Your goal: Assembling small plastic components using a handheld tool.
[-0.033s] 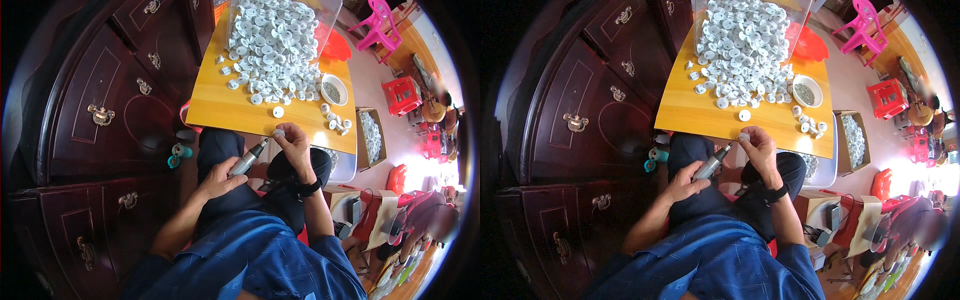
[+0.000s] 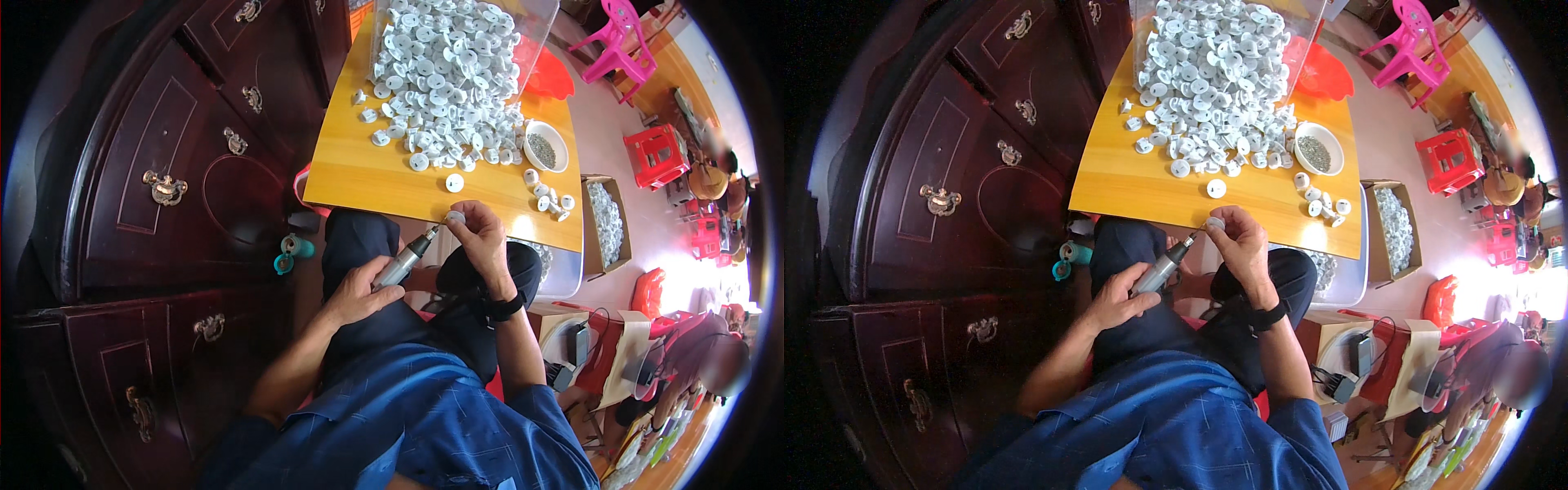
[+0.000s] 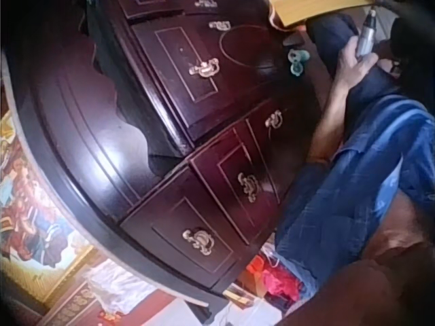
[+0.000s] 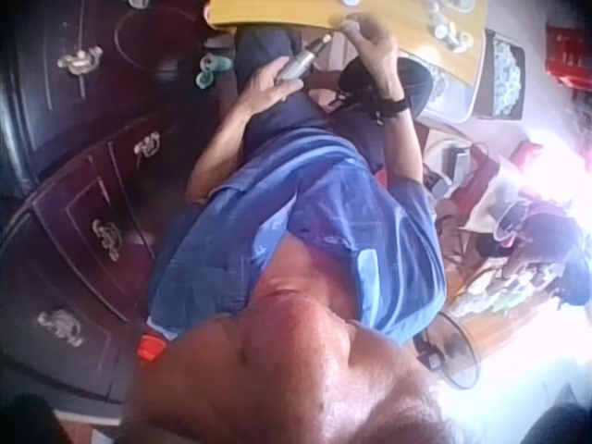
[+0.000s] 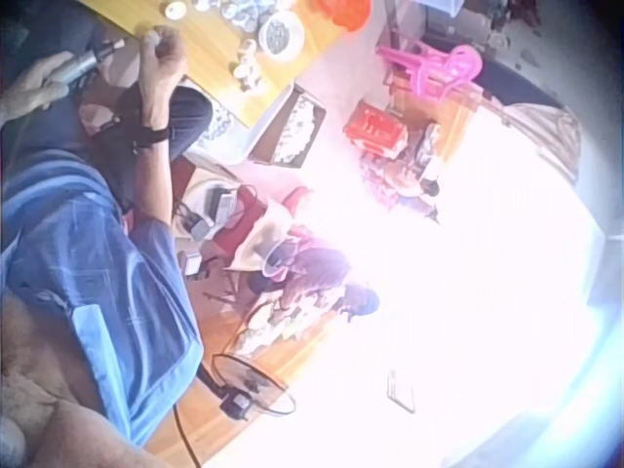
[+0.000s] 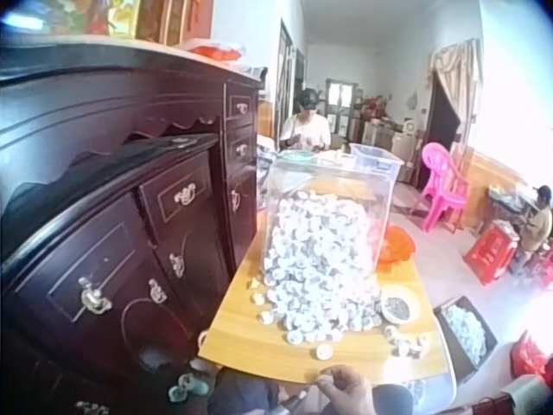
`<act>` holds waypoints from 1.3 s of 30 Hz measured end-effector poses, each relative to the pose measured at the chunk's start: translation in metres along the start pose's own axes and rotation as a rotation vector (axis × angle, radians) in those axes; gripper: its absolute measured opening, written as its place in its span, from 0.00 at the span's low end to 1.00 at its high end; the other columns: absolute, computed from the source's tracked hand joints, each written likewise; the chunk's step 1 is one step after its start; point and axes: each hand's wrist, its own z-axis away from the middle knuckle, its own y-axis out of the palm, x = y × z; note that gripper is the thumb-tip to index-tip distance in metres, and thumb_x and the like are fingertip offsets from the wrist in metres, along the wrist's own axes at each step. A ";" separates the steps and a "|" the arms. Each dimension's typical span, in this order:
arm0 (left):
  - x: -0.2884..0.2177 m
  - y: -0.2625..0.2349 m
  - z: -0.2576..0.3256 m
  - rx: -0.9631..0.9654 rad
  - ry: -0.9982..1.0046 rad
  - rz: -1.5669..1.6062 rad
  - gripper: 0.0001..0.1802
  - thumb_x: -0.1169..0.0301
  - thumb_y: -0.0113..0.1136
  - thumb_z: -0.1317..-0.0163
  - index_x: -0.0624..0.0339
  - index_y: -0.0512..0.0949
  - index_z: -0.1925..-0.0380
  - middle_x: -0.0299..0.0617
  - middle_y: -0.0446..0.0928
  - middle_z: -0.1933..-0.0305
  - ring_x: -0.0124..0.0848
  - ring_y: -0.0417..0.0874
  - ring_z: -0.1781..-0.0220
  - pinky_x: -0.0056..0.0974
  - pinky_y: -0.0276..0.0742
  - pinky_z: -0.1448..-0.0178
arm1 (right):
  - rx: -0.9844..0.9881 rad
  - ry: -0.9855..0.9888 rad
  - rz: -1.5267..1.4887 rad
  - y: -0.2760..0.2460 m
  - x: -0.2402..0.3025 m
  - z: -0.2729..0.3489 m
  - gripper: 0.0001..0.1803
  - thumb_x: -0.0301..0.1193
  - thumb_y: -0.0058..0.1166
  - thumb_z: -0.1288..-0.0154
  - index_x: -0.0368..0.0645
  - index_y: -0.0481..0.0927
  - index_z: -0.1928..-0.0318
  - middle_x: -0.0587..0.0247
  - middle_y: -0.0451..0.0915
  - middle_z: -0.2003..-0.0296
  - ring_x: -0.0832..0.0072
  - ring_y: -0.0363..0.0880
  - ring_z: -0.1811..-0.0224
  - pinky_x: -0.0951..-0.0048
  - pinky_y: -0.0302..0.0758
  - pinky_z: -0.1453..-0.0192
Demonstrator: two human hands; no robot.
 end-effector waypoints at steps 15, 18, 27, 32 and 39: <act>0.006 0.002 -0.001 -0.010 0.001 0.019 0.25 0.57 0.69 0.38 0.64 0.75 0.50 0.45 0.76 0.69 0.32 0.79 0.68 0.39 0.75 0.60 | 0.006 -0.033 0.082 0.003 0.011 0.003 0.09 0.23 0.64 0.37 0.37 0.82 0.57 0.73 0.83 0.70 0.89 0.78 0.68 0.83 0.74 0.63; 0.008 0.001 0.000 -0.006 -0.001 -0.004 0.25 0.57 0.69 0.38 0.64 0.75 0.50 0.45 0.77 0.70 0.32 0.79 0.68 0.38 0.76 0.60 | 0.009 -0.030 0.118 0.004 0.013 0.004 0.09 0.22 0.64 0.38 0.37 0.82 0.57 0.73 0.83 0.70 0.89 0.78 0.69 0.83 0.74 0.63; 0.008 0.002 -0.001 0.034 -0.049 0.095 0.25 0.50 0.59 0.30 0.62 0.74 0.50 0.36 0.76 0.75 0.22 0.77 0.79 0.31 0.73 0.73 | -0.002 -0.087 0.142 0.005 0.009 0.005 0.09 0.22 0.65 0.39 0.38 0.83 0.58 0.71 0.83 0.71 0.87 0.77 0.71 0.81 0.75 0.65; 0.005 0.000 0.000 0.053 -0.070 0.125 0.22 0.52 0.55 0.27 0.62 0.74 0.53 0.35 0.75 0.75 0.21 0.75 0.80 0.29 0.72 0.74 | -0.024 -0.159 0.246 0.007 0.008 0.006 0.09 0.21 0.65 0.41 0.39 0.83 0.59 0.65 0.82 0.71 0.82 0.78 0.74 0.79 0.76 0.66; 0.007 0.002 0.000 0.086 -0.093 0.183 0.20 0.53 0.51 0.25 0.61 0.74 0.55 0.34 0.73 0.76 0.20 0.73 0.81 0.28 0.69 0.76 | -0.042 -0.230 0.367 0.008 0.018 0.010 0.09 0.20 0.65 0.44 0.39 0.83 0.61 0.58 0.82 0.69 0.74 0.82 0.74 0.74 0.77 0.67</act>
